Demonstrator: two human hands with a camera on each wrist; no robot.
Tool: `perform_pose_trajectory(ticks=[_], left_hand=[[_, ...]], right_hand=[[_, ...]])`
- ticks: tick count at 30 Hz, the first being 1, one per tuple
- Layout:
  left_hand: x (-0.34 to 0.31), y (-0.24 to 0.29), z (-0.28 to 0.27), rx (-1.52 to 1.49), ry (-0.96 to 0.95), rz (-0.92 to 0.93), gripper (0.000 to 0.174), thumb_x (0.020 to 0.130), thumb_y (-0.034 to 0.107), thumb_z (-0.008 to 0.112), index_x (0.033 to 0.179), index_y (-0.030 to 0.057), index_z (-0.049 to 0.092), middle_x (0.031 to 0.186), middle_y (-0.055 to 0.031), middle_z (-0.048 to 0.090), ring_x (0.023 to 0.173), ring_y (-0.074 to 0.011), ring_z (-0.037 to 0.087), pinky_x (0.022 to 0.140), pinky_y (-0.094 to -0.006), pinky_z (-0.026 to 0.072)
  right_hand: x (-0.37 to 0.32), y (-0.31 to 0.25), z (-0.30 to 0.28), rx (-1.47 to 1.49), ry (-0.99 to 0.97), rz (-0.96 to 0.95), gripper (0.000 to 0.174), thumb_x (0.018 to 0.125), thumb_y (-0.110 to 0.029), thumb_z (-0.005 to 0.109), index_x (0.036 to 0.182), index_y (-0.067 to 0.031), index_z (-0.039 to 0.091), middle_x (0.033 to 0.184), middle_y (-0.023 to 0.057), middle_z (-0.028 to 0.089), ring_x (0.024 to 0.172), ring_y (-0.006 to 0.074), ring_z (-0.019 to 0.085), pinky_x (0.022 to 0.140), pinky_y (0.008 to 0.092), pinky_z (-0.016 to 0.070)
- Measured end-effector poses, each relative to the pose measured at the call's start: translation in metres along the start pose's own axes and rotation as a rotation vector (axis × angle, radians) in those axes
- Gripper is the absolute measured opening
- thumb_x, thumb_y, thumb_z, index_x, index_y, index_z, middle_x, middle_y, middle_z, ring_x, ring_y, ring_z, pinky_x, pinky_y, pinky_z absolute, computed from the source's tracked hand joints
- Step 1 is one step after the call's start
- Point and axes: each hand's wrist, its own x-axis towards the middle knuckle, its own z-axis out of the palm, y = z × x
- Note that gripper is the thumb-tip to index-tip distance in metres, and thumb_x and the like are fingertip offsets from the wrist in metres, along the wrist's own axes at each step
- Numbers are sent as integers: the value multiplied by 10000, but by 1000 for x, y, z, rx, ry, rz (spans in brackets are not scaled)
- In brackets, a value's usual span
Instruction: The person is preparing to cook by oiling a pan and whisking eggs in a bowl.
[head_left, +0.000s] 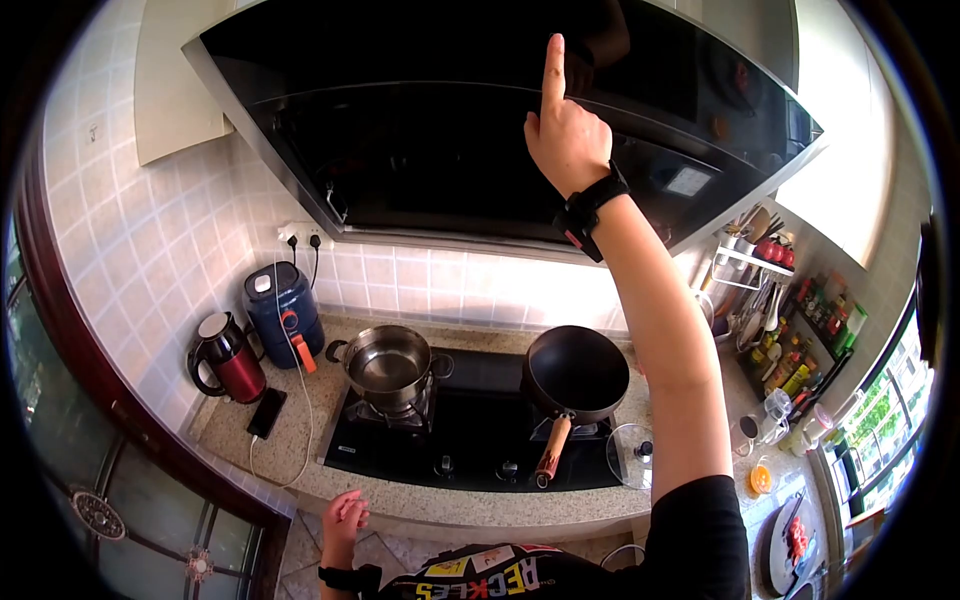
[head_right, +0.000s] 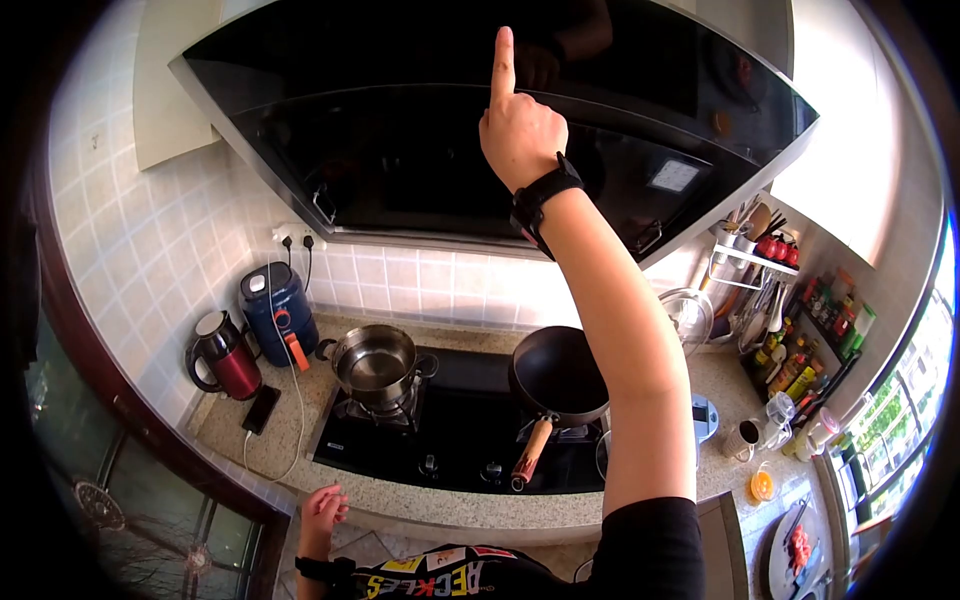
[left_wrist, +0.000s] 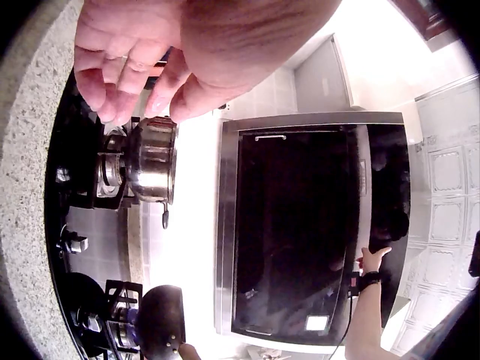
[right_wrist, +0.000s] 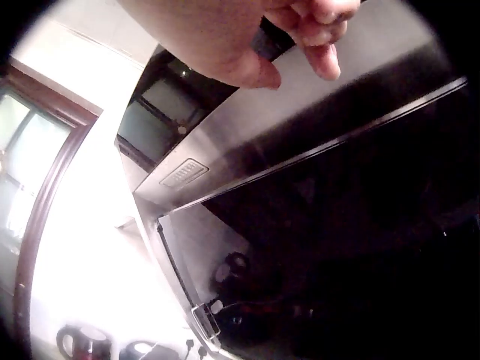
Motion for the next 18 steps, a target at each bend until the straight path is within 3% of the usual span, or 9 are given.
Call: perform_pose_trajectory(ticks=[18], left_hand=[[-9, 1, 9, -6, 11, -23, 299, 917, 161, 580, 1181, 21, 582, 956, -74, 658, 771, -123, 608, 639, -244, 482]], right_hand=[[0, 0, 1, 29, 4, 4, 936, 835, -161, 597, 1499, -43, -53, 561, 82, 606, 439, 233, 583, 389, 339, 451]])
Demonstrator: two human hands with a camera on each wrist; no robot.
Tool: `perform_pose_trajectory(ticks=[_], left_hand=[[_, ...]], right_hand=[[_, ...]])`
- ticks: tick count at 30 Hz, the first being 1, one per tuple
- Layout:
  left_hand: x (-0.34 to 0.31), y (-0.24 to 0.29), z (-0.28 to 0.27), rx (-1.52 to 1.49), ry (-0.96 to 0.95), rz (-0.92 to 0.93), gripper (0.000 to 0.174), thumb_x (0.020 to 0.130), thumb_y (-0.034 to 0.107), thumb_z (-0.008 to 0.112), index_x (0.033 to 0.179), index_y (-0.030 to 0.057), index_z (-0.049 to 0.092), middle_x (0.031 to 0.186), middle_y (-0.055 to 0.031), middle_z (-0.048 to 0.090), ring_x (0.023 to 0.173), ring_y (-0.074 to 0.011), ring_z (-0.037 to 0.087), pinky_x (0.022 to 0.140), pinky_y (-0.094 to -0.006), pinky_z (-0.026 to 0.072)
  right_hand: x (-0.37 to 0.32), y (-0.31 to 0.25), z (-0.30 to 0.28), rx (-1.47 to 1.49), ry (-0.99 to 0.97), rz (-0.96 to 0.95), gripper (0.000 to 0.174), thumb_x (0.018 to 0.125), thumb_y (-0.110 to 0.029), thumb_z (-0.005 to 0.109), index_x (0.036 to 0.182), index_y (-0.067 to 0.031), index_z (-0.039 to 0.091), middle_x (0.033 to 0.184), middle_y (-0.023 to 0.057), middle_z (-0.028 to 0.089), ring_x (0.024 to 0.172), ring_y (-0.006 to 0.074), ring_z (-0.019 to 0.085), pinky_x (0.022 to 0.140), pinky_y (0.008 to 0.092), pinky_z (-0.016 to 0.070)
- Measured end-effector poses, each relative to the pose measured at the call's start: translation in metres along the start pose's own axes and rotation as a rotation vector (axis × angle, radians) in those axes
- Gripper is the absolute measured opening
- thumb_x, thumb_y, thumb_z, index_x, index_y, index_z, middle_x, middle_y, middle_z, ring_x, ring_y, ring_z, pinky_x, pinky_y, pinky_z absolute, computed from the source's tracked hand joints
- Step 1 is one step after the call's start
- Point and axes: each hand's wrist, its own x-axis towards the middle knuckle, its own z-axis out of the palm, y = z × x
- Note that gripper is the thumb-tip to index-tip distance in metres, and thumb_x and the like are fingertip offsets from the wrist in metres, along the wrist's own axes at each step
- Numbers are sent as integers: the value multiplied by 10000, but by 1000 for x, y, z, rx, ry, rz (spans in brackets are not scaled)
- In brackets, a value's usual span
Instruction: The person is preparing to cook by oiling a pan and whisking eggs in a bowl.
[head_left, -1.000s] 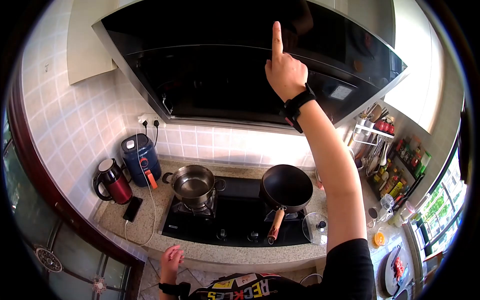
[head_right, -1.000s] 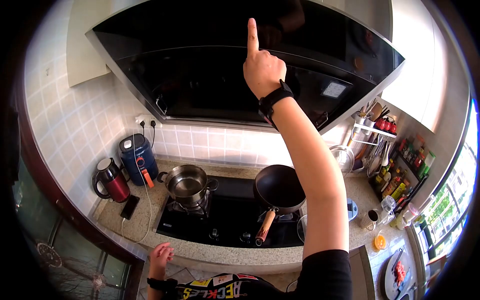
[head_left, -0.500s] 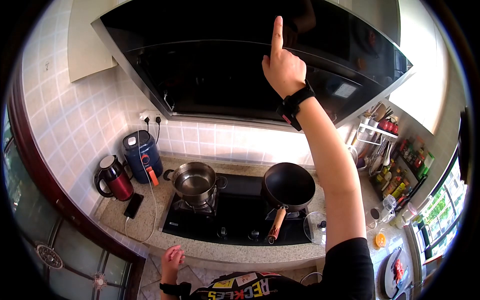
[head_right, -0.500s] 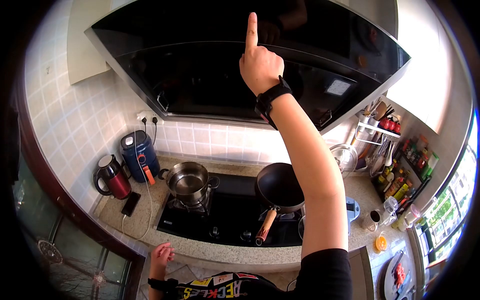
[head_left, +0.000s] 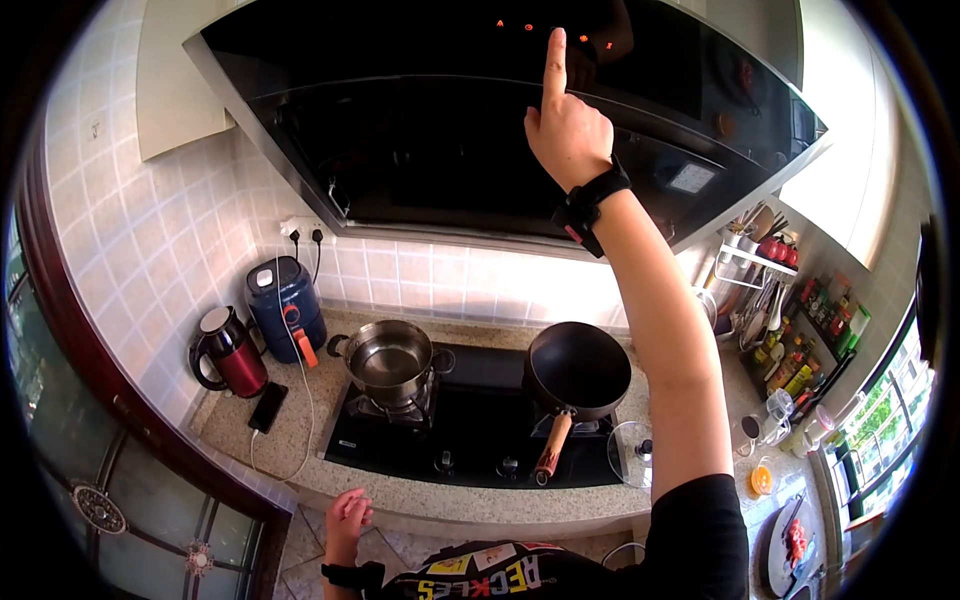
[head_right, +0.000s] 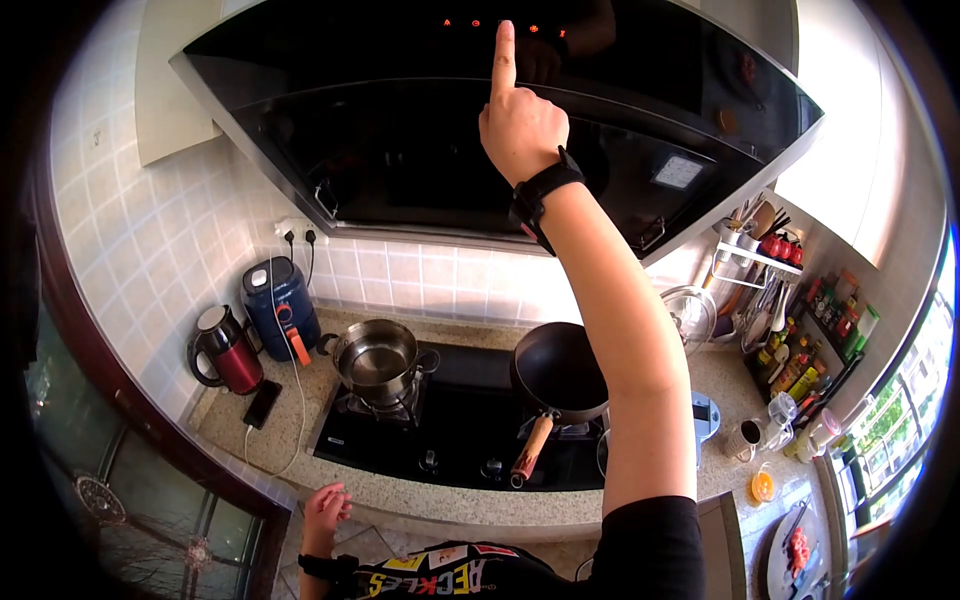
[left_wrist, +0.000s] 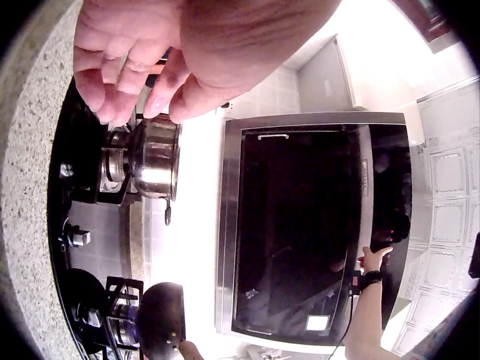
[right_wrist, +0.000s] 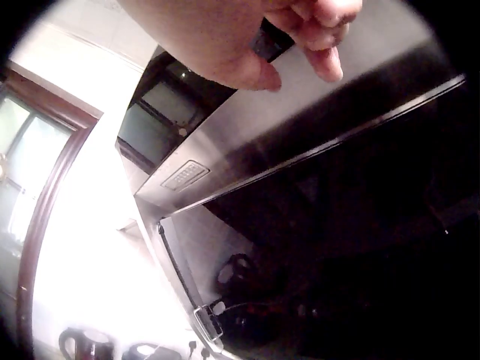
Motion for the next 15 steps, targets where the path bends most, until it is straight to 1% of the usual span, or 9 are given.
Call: perform_pose_trajectory(ticks=[5, 8, 10, 12, 15], left_hand=[[0, -1, 0, -19, -16, 0, 310, 916, 170, 586, 1183, 14, 580, 973, -74, 659, 781, -124, 610, 655, -242, 477], [0, -2, -1, -22, -30, 13, 312, 917, 172, 586, 1184, 11, 580, 972, -75, 661, 782, -122, 609, 657, -240, 477], [0, -2, -2, -9, -22, 2, 317, 917, 173, 586, 1188, 10, 577, 966, -72, 661, 778, -118, 607, 657, -241, 479], [1, -4, -3, -7, -24, -6, 317, 917, 175, 587, 1188, 10, 578, 963, -71, 662, 778, -116, 606, 658, -241, 479], [3, -5, -5, -7, -31, -26, 314, 916, 175, 589, 1184, 13, 581, 959, -66, 661, 777, -116, 606, 656, -242, 480]], right_hand=[[-2, 3, -3, -4, -16, 4, 937, 830, -158, 596, 1501, -52, -49, 578, 89, 614, 454, 242, 592, 405, 352, 464], [-11, 11, -3, 22, 20, -41, 947, 820, -160, 601, 1500, -50, -49, 591, 102, 619, 471, 261, 600, 423, 365, 475], [-18, 17, -5, 104, 140, -3, 954, 809, -158, 608, 1498, -41, -41, 598, 112, 619, 479, 276, 602, 430, 375, 476], [-21, 25, -9, 89, 149, 41, 943, 806, -143, 600, 1496, -26, -31, 606, 113, 619, 493, 287, 606, 444, 391, 477], [-18, 38, -10, 57, 172, 32, 938, 809, -137, 595, 1501, -47, -32, 604, 110, 619, 489, 284, 604, 444, 390, 477]])
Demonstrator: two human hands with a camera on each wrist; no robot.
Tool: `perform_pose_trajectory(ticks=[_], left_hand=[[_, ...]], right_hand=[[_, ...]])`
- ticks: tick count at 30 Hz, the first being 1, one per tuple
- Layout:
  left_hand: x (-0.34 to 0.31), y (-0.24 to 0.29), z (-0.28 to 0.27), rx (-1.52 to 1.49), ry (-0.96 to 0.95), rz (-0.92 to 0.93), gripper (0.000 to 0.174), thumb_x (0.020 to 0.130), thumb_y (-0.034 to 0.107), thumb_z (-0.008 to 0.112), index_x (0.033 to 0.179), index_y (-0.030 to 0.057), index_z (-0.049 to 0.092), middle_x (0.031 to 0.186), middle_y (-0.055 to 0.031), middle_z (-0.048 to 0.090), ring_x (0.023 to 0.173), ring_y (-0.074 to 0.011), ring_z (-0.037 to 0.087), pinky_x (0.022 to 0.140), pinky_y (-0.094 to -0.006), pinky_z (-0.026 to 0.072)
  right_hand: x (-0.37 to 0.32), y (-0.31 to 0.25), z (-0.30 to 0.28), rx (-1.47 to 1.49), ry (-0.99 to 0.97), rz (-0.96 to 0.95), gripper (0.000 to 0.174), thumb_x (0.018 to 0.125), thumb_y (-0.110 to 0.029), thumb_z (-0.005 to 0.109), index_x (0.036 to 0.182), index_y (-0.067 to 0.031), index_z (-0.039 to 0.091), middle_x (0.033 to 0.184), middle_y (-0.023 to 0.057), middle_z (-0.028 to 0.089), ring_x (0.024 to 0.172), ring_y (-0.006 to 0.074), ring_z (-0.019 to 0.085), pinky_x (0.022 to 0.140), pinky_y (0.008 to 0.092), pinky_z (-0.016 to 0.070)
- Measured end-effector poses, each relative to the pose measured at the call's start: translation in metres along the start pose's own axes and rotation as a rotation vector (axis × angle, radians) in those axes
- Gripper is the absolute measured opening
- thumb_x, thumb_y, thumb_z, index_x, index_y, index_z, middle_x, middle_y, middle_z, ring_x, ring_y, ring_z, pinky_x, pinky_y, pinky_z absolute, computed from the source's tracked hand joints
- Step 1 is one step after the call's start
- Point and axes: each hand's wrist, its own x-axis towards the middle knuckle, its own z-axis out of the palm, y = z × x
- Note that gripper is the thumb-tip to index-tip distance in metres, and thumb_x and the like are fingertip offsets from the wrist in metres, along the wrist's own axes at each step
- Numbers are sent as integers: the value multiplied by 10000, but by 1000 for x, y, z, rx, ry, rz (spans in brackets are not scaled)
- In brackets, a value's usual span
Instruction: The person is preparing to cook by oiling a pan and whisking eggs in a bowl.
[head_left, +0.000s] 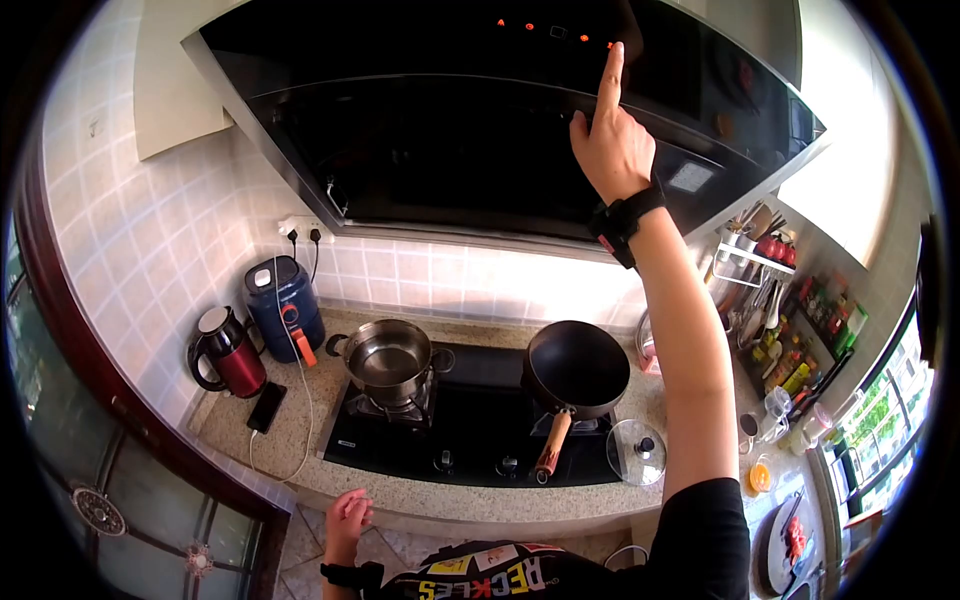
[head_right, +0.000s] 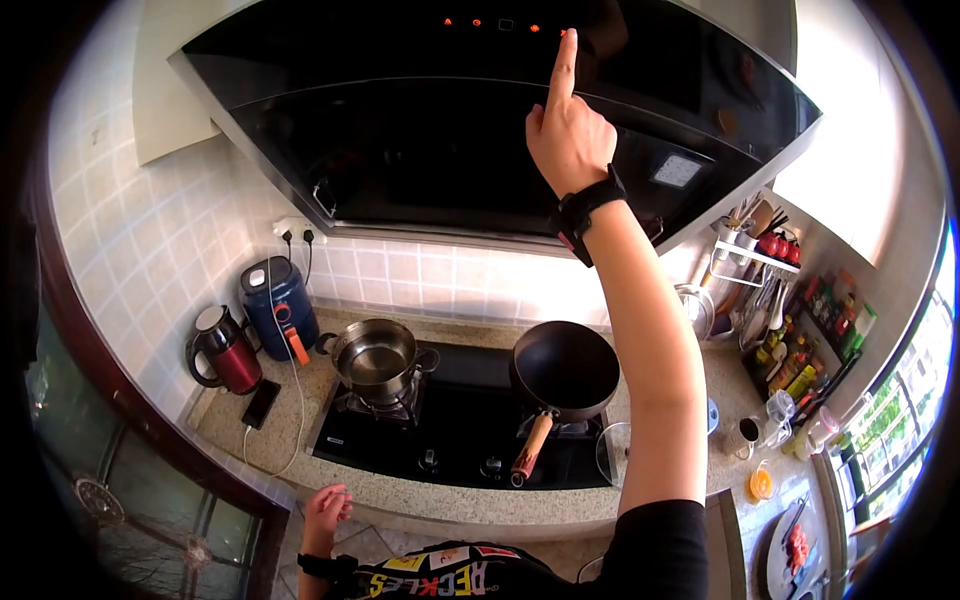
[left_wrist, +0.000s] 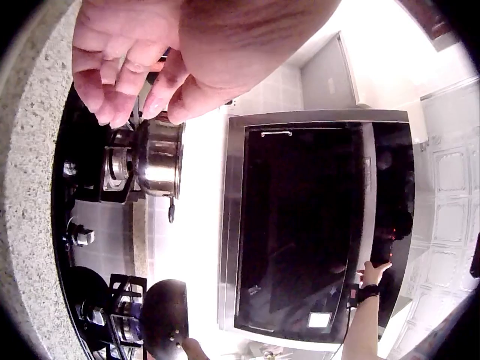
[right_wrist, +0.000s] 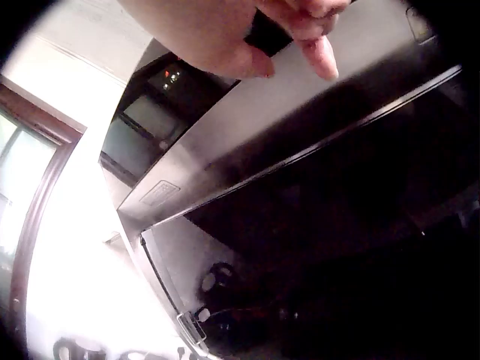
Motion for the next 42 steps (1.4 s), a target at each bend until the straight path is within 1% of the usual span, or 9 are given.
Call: perform_pose_trajectory(ticks=[9, 14, 17, 20, 26, 29, 35, 39, 42], left_hand=[[9, 6, 12, 42, -59, -5, 301, 915, 164, 591, 1183, 27, 586, 968, -67, 660, 781, -123, 609, 648, -242, 484], [10, 3, 11, 65, -88, -32, 297, 929, 172, 574, 1194, 38, 584, 993, -67, 658, 791, -120, 606, 659, -241, 486], [15, -4, 5, 48, -110, -63, 293, 920, 142, 594, 1193, 36, 580, 981, -59, 653, 794, -115, 602, 665, -241, 482], [20, 4, 6, 47, -177, -80, 284, 936, 151, 579, 1199, 44, 577, 1012, -41, 638, 823, -103, 594, 686, -230, 476], [37, 12, 39, 153, -345, -74, 278, 961, 182, 546, 1204, 53, 581, 1019, -47, 644, 836, -89, 586, 694, -218, 474], [48, 8, 66, 179, -470, -73, 275, 960, 185, 550, 1202, 59, 583, 1019, -44, 644, 832, -86, 587, 693, -214, 472], [50, -12, 124, 241, -665, -99, 250, 950, 141, 575, 1187, 66, 591, 1025, -31, 648, 841, -76, 593, 688, -217, 478], [34, -27, 158, 332, -765, -103, 198, 947, 138, 574, 1122, 65, 631, 969, -7, 655, 812, -67, 586, 687, -217, 476], [11, -39, 181, 455, -910, -123, 197, 957, 175, 554, 904, 50, 697, 838, 11, 649, 762, -69, 571, 658, -228, 466]], right_hand=[[0, 10, -6, -140, -143, 51, 924, 830, -155, 591, 1515, -137, -30, 649, 127, 638, 536, 316, 618, 485, 419, 488], [-42, 13, -9, 156, -246, 19, 922, 815, -156, 616, 1508, -101, 11, 642, 145, 630, 567, 350, 617, 509, 440, 499], [-92, 17, -23, 316, -417, 47, 632, 827, -189, 635, 1410, -137, 394, 656, 100, 636, 618, 303, 631, 573, 406, 502], [-143, 21, -55, 349, -572, 144, 307, 831, -199, 646, 1113, -78, 656, 661, 108, 633, 601, 273, 624, 575, 372, 486], [-258, 51, -140, 372, -774, 516, 271, 849, -79, 649, 1118, -50, 652, 571, 52, 529, 489, 74, 460, 475, 254, 383], [-345, 65, -179, 484, -893, 978, 252, 868, -93, 636, 1116, -47, 654, 622, 19, 577, 515, 60, 493, 487, 242, 405], [-478, 56, -243, 444, -811, 1453, 240, 891, -153, 607, 1080, -13, 653, 683, 14, 614, 541, 55, 532, 474, 230, 454], [-504, 58, -263, 322, -912, 1318, 235, 870, -145, 611, 1064, -22, 660, 637, 39, 600, 537, 76, 547, 482, 247, 458], [-513, 73, -273, 306, -919, 1346, 247, 855, -136, 614, 1067, -17, 656, 618, 70, 591, 549, 107, 564, 510, 272, 467]])
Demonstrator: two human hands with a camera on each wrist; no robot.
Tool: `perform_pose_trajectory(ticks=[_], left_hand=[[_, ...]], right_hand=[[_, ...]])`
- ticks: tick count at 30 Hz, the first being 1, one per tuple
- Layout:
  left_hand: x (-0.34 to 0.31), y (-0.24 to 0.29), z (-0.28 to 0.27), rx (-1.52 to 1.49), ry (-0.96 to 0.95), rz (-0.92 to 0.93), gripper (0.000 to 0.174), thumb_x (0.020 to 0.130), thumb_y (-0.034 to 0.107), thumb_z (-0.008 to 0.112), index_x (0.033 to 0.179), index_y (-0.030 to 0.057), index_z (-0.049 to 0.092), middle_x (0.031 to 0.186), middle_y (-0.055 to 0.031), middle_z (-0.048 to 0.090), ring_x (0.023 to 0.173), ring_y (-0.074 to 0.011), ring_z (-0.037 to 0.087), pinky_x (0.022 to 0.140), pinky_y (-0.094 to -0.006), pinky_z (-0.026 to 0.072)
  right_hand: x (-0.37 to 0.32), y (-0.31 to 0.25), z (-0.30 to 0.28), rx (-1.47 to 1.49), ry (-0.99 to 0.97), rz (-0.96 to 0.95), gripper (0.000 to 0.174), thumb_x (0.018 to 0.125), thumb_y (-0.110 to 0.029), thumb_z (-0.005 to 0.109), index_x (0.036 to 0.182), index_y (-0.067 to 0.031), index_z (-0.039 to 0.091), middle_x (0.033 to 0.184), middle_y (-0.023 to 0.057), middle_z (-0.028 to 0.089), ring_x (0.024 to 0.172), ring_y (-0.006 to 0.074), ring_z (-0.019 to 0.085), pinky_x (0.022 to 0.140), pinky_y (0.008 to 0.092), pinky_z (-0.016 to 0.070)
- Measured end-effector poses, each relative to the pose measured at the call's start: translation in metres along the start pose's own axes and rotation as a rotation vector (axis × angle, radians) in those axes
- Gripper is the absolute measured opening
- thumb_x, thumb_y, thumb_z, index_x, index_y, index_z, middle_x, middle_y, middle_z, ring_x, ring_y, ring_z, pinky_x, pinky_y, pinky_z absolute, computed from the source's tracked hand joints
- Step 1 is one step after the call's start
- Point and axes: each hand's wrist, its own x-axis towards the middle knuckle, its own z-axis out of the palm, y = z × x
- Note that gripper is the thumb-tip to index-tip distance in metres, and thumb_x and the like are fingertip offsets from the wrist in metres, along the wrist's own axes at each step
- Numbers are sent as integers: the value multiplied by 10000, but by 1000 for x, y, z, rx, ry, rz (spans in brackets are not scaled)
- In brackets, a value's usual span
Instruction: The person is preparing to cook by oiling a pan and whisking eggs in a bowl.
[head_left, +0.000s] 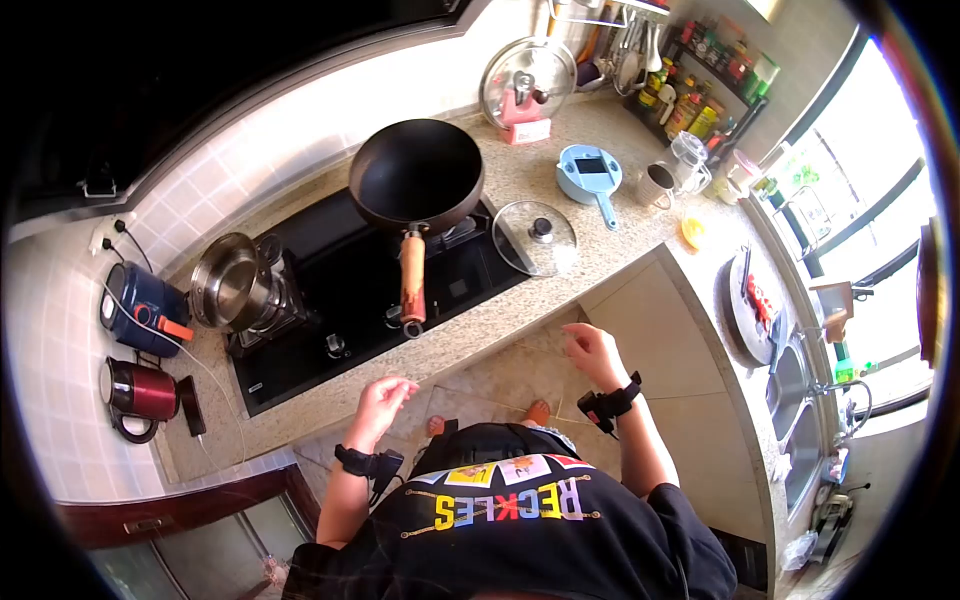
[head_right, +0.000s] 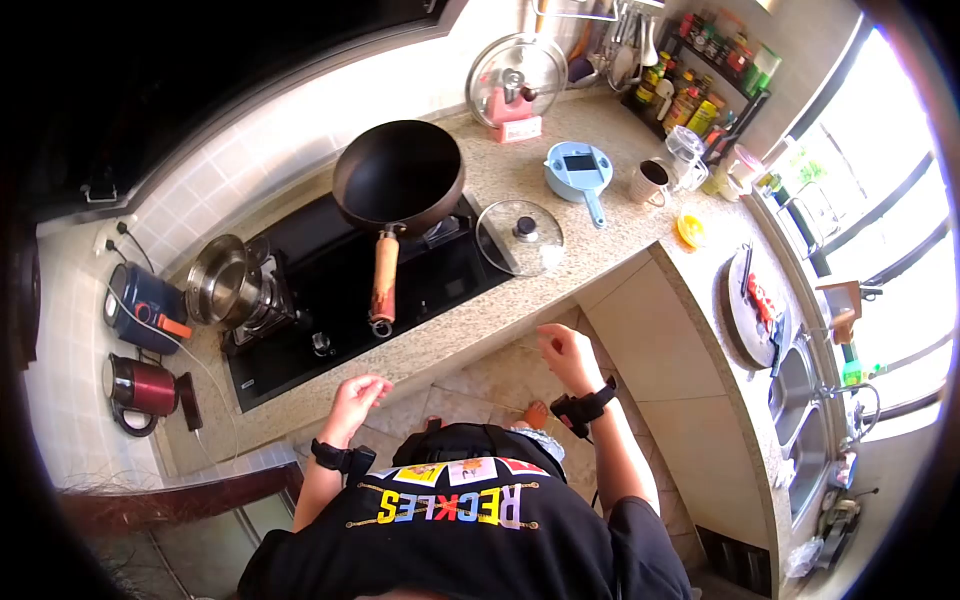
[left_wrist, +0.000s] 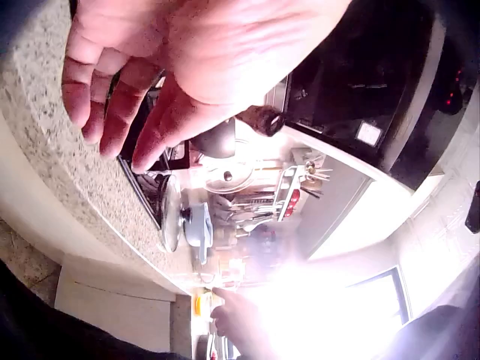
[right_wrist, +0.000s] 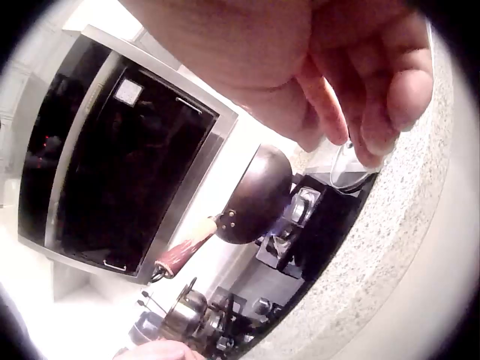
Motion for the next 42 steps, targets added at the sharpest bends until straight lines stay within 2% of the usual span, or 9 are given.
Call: perform_pose_trajectory(ticks=[8, 15, 20, 24, 27, 32, 35, 38, 42], left_hand=[[39, 23, 112, 109, -137, 25, 288, 977, 224, 526, 835, 24, 676, 826, -19, 668, 800, -91, 615, 688, -239, 491], [110, 68, 209, 103, -125, 57, 258, 981, 202, 507, 1210, 92, 552, 1023, -32, 620, 841, -96, 584, 694, -240, 486], [173, 82, 244, 150, -94, 133, 314, 925, 184, 611, 1213, 76, 551, 934, -25, 598, 730, -83, 568, 602, -245, 473], [229, 91, 253, 436, 50, 173, 565, 836, 294, 692, 1309, 73, 477, 1120, -201, 553, 963, -301, 603, 823, -369, 513], [262, 99, 261, 771, 239, 354, 649, 823, 320, 686, 1361, 78, 418, 1192, -225, 502, 1073, -361, 548, 866, -394, 496], [309, 110, 271, 930, 306, 224, 843, 773, 318, 715, 1446, 86, 266, 1269, -261, 438, 1121, -406, 510, 869, -430, 496], [328, 110, 273, 976, 365, 246, 755, 749, 263, 736, 1382, 76, 370, 1150, -215, 506, 1034, -378, 550, 819, -430, 504], [340, 117, 274, 927, 349, 262, 423, 722, 153, 737, 1090, 46, 559, 1001, -182, 549, 951, -376, 573, 797, -423, 501], [353, 134, 274, 878, 300, 229, 338, 689, 121, 744, 964, 38, 565, 941, -179, 555, 913, -386, 577, 786, -441, 498]], right_hand=[[15, 63, -69, -81, -86, -85, 285, 825, -149, 649, 1080, -21, 653, 696, 134, 625, 605, 198, 600, 598, 310, 489], [48, 135, -136, -19, -244, -28, 301, 825, -169, 650, 1083, -14, 647, 746, 138, 653, 658, 204, 633, 629, 321, 506], [97, 160, -167, 123, -288, -8, 332, 871, -200, 626, 1136, -1, 616, 754, 96, 647, 580, 141, 613, 525, 298, 502], [160, 182, -162, 335, -285, 51, 476, 894, -278, 639, 1272, -19, 509, 795, 64, 606, 572, 131, 577, 499, 286, 494], [209, 179, -148, 378, -180, 85, 576, 893, -319, 645, 1328, -5, 436, 884, 85, 609, 644, 142, 590, 518, 289, 499], [279, 175, -126, 448, -143, 167, 760, 866, -379, 673, 1407, 12, 308, 974, 140, 612, 707, 166, 579, 560, 291, 484], [304, 170, -118, 623, -245, 286, 703, 872, -381, 668, 1373, -7, 347, 1014, 132, 605, 753, 184, 605, 614, 316, 512], [317, 150, -127, 892, -429, 455, 480, 888, -361, 651, 1191, -48, 448, 1014, 125, 613, 797, 220, 658, 654, 336, 547], [332, 134, -123, 731, -336, 509, 235, 933, -309, 593, 966, -97, 498, 670, 20, 566, 528, 111, 532, 469, 247, 427]])
